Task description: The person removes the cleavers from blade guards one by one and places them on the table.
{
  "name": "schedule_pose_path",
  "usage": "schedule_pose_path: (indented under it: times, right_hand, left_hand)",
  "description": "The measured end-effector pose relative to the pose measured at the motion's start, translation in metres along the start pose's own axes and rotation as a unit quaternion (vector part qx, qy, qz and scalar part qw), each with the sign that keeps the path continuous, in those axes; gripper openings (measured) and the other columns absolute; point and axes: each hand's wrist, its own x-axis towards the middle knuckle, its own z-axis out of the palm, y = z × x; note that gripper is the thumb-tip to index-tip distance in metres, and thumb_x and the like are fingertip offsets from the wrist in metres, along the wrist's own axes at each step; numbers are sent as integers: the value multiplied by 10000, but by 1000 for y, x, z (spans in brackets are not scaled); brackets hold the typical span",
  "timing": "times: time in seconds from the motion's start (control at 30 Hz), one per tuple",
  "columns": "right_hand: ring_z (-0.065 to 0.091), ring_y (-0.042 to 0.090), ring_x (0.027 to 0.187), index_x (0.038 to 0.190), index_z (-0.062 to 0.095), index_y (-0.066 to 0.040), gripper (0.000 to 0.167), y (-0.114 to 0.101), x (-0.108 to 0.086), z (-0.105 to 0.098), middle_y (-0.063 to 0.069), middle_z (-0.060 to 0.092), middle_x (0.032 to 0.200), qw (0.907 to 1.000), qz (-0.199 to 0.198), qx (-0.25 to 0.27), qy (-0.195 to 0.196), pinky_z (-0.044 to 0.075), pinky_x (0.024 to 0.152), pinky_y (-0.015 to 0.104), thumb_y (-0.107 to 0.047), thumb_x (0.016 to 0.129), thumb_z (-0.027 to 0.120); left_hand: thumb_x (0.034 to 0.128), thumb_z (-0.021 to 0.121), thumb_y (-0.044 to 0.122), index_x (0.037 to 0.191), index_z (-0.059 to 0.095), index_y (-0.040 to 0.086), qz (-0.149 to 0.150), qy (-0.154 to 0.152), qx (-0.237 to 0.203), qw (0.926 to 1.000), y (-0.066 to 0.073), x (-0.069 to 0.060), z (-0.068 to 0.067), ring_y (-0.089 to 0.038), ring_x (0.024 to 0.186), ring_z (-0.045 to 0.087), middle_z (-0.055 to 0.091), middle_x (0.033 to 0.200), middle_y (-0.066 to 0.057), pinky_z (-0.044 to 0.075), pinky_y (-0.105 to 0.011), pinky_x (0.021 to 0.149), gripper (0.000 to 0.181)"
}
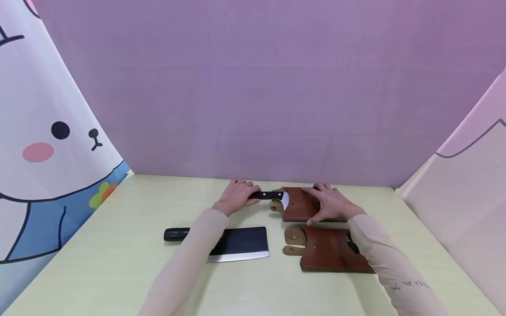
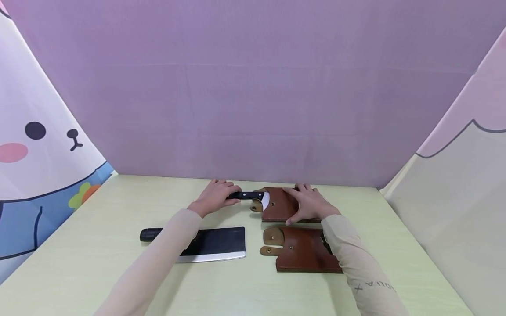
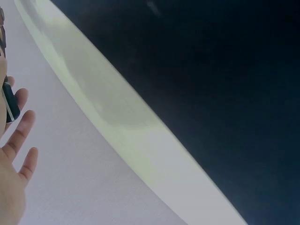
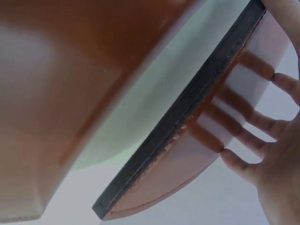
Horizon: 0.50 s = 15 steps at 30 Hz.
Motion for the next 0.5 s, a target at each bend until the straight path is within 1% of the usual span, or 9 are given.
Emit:
schedule_pose_path:
  times: [0.1, 0.33, 0.5]
  right_hand:
    - [397, 325, 1138, 1388, 386, -193, 1026, 0, 0, 1, 147, 444, 1259, 10000, -30, -20, -2, 334, 931, 582, -610, 535, 775]
    - [397, 334, 1144, 1387, 388, -185, 1016, -1, 0, 0, 154, 442, 1264, 10000, -90, -8, 15, 330, 937, 589, -603, 545, 775]
    - [395, 329, 1140, 1384, 393, -184, 1020, -1, 0, -1, 150, 442, 1259, 10000, -72, 27, -3, 325, 944, 585, -610, 539, 774]
  left_hand:
    - [858, 573, 458, 1092, 619, 246, 28, 87, -110, 9999, -1, -1, -1, -193, 939, 559, 637, 1009, 29, 380, -388, 821, 319]
    - [857, 579, 452, 1077, 625, 233, 12, 144, -337, 9993, -3, -5, -3, -200, 931, 549, 641, 994, 25, 369, -393, 822, 313]
    - [846, 592, 454, 1058, 631, 237, 40, 345, -356, 9988, -6, -6, 0, -190, 914, 549, 642, 967, 38, 364, -383, 808, 306]
